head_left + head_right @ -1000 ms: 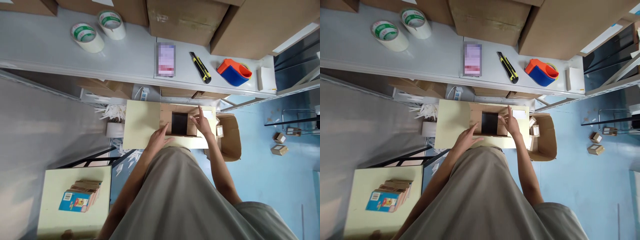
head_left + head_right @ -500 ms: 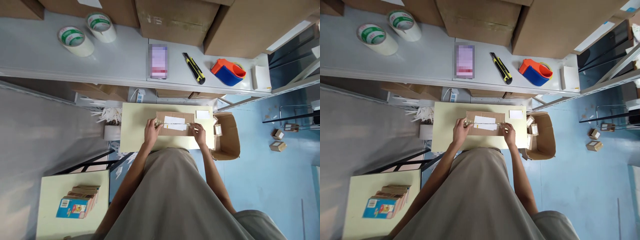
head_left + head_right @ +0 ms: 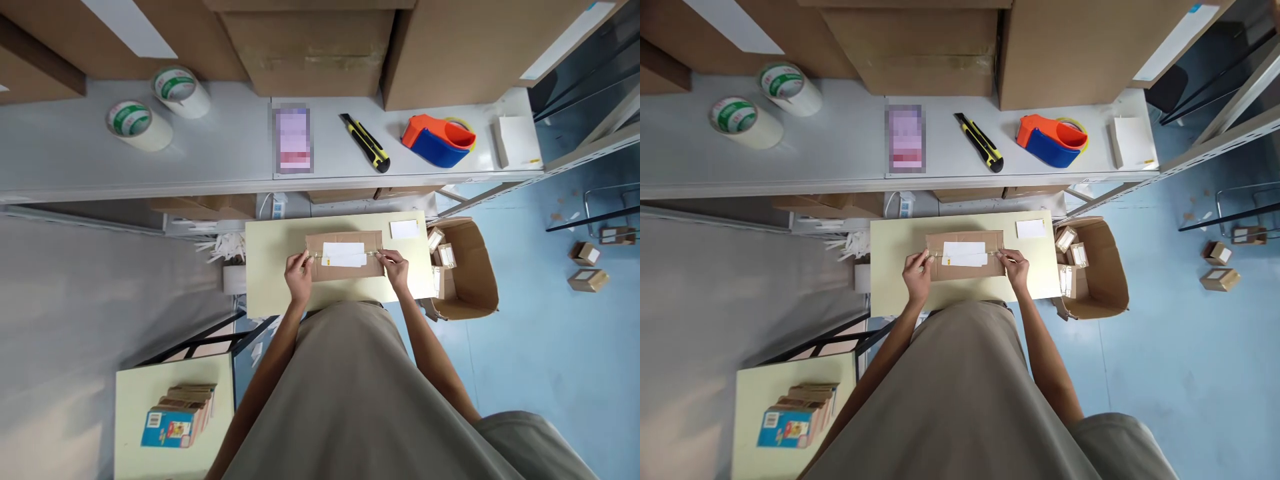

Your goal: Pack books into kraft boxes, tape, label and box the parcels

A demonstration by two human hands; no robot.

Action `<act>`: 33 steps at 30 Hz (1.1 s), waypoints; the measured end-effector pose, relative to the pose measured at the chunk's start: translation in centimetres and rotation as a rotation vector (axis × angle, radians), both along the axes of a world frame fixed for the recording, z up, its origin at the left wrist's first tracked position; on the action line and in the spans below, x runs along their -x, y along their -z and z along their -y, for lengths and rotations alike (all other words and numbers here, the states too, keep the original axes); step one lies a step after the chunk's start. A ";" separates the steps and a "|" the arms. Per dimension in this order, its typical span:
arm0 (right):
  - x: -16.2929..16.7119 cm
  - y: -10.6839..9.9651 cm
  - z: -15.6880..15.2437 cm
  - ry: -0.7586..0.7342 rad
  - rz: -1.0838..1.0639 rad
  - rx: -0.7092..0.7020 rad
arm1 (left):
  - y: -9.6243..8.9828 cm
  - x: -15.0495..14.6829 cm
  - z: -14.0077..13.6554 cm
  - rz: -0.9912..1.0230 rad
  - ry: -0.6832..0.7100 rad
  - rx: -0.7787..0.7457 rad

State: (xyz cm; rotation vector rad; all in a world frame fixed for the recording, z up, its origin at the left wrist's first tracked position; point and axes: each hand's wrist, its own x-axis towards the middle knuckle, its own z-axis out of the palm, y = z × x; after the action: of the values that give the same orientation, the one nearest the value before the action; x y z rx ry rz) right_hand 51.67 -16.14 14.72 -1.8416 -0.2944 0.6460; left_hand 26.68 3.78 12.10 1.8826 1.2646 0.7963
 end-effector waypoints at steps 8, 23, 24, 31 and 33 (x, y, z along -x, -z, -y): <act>0.5 0.3 -0.3 0.039 -0.044 -0.070 | -0.9 -0.6 1.1 -0.112 -0.065 -0.027; -14.3 -17.1 -7.7 -0.202 1.003 0.063 | -13.7 -15.4 -1.6 -0.112 0.262 -0.390; -16.2 -18.3 -9.0 -0.212 1.070 0.136 | -15.6 -17.4 -1.6 -0.074 0.285 -0.408; -21.9 -19.8 -14.2 -0.377 1.025 0.501 | -23.7 -23.5 1.2 0.124 0.404 -0.392; -20.6 -20.1 -13.4 -0.366 0.978 0.510 | -23.5 -22.7 2.5 0.184 0.397 -0.312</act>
State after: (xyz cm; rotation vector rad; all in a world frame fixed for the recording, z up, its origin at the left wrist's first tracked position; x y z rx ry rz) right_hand 72.31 -2.78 34.83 -2.5254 -1.2154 -0.0171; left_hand 49.42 1.32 35.62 2.1553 0.6490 0.9603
